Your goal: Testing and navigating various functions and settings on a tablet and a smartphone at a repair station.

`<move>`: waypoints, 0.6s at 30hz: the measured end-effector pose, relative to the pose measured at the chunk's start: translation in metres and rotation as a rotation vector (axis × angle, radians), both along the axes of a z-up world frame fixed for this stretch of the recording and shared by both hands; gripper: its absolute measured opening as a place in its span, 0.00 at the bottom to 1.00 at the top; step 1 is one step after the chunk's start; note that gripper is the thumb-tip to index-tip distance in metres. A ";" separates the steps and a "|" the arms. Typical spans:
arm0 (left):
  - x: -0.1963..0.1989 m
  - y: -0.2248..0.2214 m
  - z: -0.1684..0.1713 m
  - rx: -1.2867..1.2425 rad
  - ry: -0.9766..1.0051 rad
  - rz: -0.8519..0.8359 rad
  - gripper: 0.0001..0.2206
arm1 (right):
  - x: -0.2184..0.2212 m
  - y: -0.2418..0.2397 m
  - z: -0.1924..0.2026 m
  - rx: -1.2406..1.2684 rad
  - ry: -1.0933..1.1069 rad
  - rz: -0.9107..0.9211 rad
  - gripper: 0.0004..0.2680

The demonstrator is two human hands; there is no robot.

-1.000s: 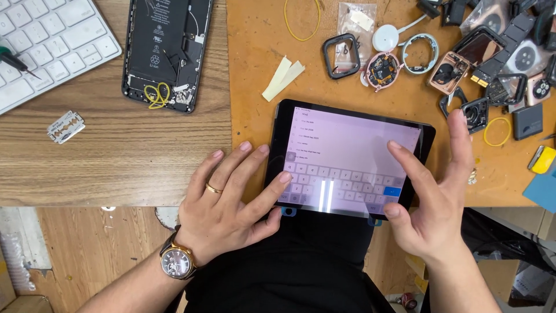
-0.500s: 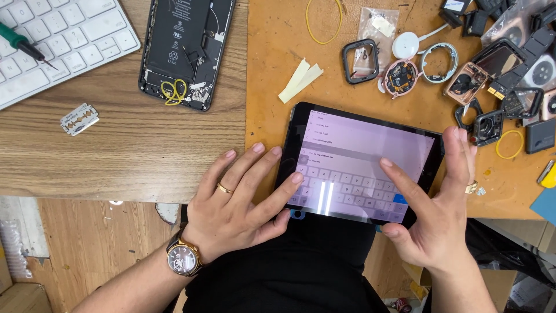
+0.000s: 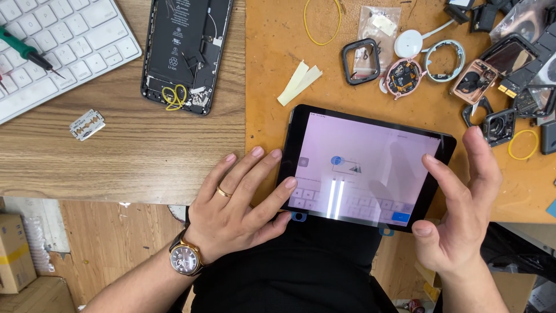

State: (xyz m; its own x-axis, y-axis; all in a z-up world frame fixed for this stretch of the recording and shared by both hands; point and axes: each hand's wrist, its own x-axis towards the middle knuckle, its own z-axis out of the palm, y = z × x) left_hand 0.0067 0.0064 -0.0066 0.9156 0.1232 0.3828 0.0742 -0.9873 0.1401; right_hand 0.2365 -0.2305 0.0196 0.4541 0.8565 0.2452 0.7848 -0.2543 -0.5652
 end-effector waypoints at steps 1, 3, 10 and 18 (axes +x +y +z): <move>0.000 0.000 0.000 0.002 -0.005 0.002 0.22 | -0.001 0.000 0.000 0.016 0.026 -0.011 0.29; 0.000 0.000 0.000 0.008 -0.006 0.004 0.22 | -0.001 -0.002 0.000 0.037 0.056 -0.021 0.29; -0.002 0.001 -0.002 0.010 -0.005 -0.012 0.22 | 0.000 -0.002 0.000 -0.023 0.045 -0.062 0.25; -0.005 0.001 -0.002 0.011 0.013 -0.014 0.21 | -0.006 0.008 0.006 -0.001 0.042 -0.060 0.23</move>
